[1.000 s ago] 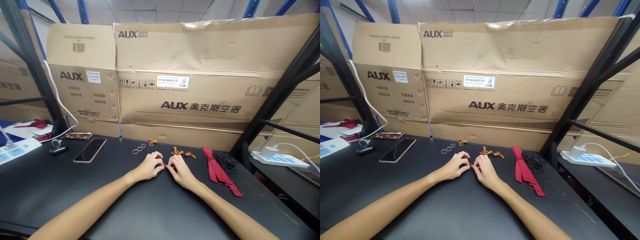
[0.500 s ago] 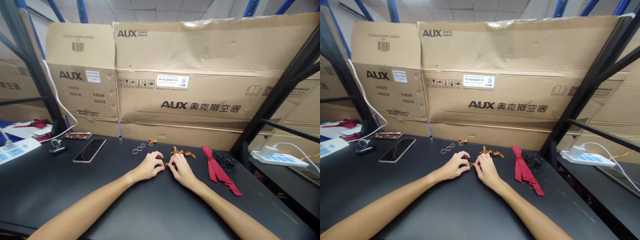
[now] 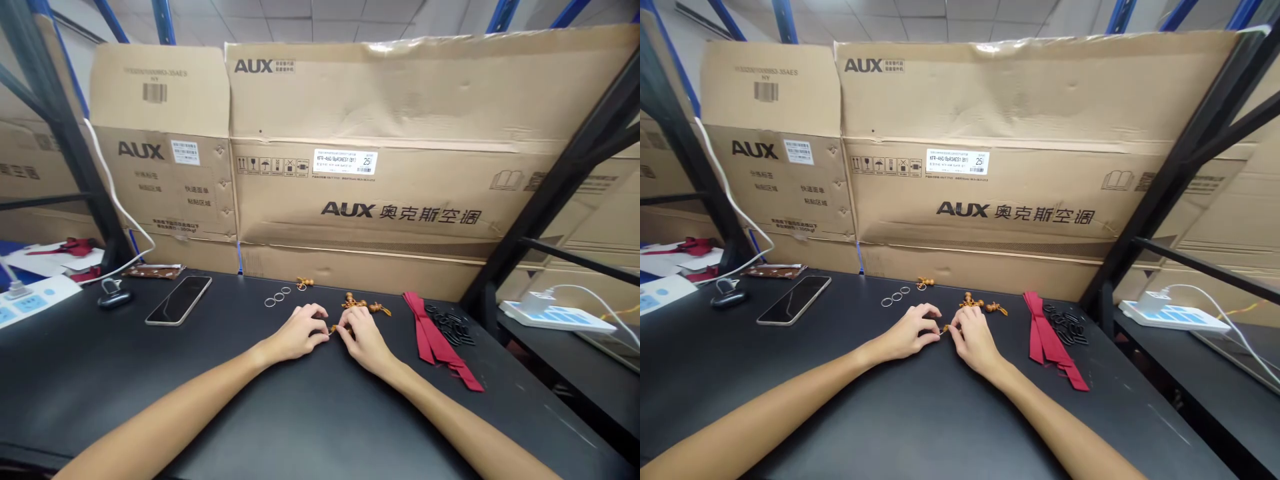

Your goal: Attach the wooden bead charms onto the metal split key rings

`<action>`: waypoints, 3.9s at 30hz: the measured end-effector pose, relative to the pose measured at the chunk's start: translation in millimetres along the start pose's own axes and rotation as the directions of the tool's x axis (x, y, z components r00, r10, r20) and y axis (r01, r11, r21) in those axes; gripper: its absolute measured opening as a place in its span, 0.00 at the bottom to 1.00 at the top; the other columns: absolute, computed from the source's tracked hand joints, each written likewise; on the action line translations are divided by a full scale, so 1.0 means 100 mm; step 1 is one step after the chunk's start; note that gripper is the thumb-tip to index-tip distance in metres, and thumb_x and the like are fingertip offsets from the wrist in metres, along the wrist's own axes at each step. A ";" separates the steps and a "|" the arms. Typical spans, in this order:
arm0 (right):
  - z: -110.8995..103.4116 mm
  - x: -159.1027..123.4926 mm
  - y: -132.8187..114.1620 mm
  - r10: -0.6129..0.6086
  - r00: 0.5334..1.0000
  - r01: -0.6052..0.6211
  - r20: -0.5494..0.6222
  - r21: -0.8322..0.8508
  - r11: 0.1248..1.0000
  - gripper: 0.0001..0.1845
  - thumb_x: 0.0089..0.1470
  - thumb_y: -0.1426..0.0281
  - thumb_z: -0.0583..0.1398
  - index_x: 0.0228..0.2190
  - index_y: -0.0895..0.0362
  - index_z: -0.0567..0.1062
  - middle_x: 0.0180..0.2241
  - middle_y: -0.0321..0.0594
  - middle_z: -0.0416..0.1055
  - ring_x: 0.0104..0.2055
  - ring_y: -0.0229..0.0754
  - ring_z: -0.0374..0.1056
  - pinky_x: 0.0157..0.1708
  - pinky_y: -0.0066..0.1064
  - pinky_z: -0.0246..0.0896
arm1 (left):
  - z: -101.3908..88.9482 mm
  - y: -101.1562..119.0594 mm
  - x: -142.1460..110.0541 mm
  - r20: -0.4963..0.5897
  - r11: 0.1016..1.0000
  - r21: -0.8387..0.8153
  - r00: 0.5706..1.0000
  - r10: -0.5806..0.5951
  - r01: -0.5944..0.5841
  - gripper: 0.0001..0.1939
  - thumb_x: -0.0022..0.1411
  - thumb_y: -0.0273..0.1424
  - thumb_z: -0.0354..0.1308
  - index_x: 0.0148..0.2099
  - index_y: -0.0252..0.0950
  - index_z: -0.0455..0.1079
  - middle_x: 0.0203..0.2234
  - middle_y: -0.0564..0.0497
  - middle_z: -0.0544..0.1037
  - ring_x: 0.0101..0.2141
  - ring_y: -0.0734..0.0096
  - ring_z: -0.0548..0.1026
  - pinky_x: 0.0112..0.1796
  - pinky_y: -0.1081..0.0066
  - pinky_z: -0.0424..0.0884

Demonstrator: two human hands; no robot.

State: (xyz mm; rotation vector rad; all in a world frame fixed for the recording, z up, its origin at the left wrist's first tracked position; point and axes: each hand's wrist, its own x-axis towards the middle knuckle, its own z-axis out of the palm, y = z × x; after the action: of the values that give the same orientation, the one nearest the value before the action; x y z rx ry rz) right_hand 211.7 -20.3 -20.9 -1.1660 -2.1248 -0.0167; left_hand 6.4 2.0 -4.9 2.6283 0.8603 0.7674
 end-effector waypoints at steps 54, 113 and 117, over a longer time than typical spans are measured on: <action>-0.02 -0.04 0.07 0.059 0.942 -0.045 0.330 -0.051 0.998 0.30 0.59 0.55 0.53 0.57 0.59 0.66 0.62 0.50 0.55 0.64 0.51 0.50 0.62 0.46 0.48 | -0.05 -0.08 -0.04 0.122 0.954 0.285 0.983 -0.136 0.097 0.29 0.67 0.46 0.45 0.61 0.32 0.61 0.61 0.40 0.60 0.62 0.55 0.56 0.60 0.56 0.52; -0.03 0.00 0.17 0.154 0.985 -0.123 0.075 -0.310 0.943 0.13 0.55 0.73 0.52 0.38 0.57 0.75 0.38 0.45 0.74 0.41 0.48 0.66 0.43 0.38 0.63 | 0.00 0.01 -0.03 -0.034 0.940 0.314 0.991 -0.127 0.131 0.13 0.65 0.34 0.50 0.47 0.34 0.70 0.47 0.43 0.73 0.48 0.57 0.71 0.50 0.60 0.65; -0.02 0.00 0.16 0.102 0.991 -0.081 0.090 -0.214 0.974 0.12 0.58 0.72 0.50 0.34 0.56 0.74 0.36 0.45 0.72 0.40 0.47 0.66 0.41 0.37 0.64 | 0.00 -0.02 -0.02 -0.024 0.963 0.250 0.995 -0.097 0.100 0.12 0.66 0.32 0.49 0.46 0.37 0.71 0.44 0.47 0.75 0.45 0.61 0.71 0.48 0.64 0.65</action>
State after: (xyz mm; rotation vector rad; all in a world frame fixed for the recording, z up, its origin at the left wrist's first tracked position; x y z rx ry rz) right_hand 225.0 -11.5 -24.1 -1.4144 -2.1955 -0.1458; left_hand 3.9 3.0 -6.2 2.7725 1.1522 0.6884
